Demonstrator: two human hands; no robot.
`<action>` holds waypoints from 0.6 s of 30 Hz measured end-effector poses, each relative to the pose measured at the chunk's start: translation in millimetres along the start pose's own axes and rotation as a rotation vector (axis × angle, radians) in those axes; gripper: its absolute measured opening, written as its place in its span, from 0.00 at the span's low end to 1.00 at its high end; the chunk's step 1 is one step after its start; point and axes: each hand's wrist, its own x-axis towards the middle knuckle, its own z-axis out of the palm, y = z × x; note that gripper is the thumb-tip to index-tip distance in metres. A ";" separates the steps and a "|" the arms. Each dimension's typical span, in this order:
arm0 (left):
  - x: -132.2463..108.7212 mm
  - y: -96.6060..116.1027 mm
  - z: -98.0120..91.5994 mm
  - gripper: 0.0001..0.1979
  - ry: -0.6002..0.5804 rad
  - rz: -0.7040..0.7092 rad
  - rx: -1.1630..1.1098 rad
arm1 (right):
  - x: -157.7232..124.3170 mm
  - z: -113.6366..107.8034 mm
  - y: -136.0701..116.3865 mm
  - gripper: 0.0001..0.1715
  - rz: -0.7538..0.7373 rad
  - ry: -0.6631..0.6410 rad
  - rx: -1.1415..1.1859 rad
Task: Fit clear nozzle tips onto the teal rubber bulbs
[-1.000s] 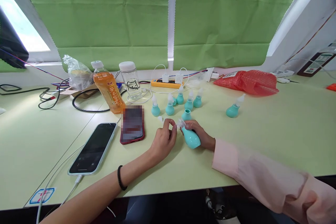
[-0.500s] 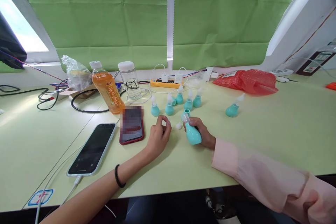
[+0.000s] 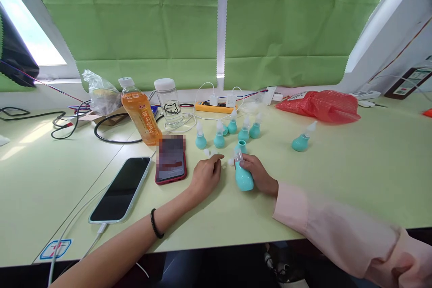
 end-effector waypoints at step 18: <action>-5.2 9.8 1.2 0.18 -0.253 -0.109 -1.070 | -10.6 11.9 -13.1 0.07 -0.377 -0.096 -0.531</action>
